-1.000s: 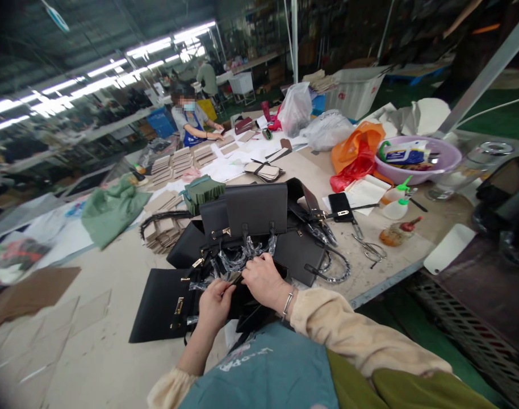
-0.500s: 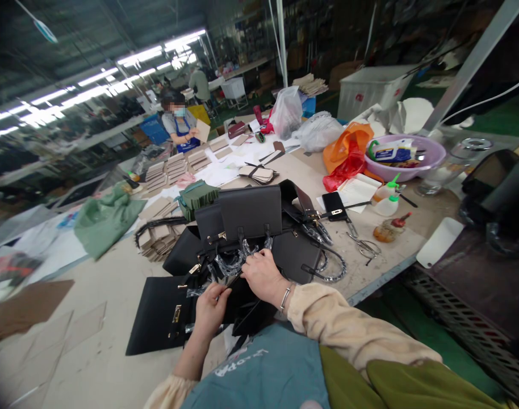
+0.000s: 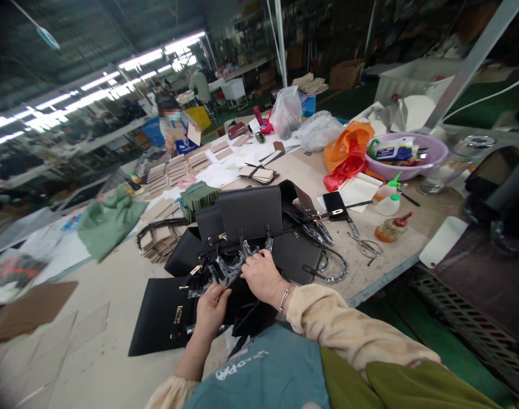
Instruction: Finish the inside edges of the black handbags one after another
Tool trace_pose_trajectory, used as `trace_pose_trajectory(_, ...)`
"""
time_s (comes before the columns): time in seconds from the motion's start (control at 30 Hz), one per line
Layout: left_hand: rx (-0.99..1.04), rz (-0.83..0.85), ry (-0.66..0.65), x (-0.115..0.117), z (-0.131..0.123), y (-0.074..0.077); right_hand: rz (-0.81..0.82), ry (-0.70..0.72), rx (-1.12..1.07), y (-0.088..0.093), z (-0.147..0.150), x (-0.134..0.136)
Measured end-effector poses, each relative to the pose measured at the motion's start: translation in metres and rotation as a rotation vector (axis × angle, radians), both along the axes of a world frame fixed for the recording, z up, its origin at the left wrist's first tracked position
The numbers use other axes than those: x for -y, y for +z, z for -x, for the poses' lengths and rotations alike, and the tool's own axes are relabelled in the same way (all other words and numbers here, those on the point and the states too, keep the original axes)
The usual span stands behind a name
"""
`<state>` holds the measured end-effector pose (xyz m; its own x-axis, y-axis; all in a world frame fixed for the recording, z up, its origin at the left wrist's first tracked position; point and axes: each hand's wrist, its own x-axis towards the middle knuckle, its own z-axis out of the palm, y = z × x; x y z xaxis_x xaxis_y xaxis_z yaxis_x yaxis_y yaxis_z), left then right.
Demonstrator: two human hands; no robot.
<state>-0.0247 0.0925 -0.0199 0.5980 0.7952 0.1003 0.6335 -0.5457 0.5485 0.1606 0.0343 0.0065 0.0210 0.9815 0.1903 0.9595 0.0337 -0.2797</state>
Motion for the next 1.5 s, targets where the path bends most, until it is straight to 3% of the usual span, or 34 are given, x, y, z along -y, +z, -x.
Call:
trace_pose_trajectory(0.63,0.053,0.108,-0.005,-0.036,0.005,-0.001,0.073,0.017,0.021,0.006,0.008,-0.025)
trace_pose_trajectory(1.5,0.02,-0.054,0.025,-0.03,0.007,-0.01,0.068,0.035,0.024,0.005,0.007,-0.028)
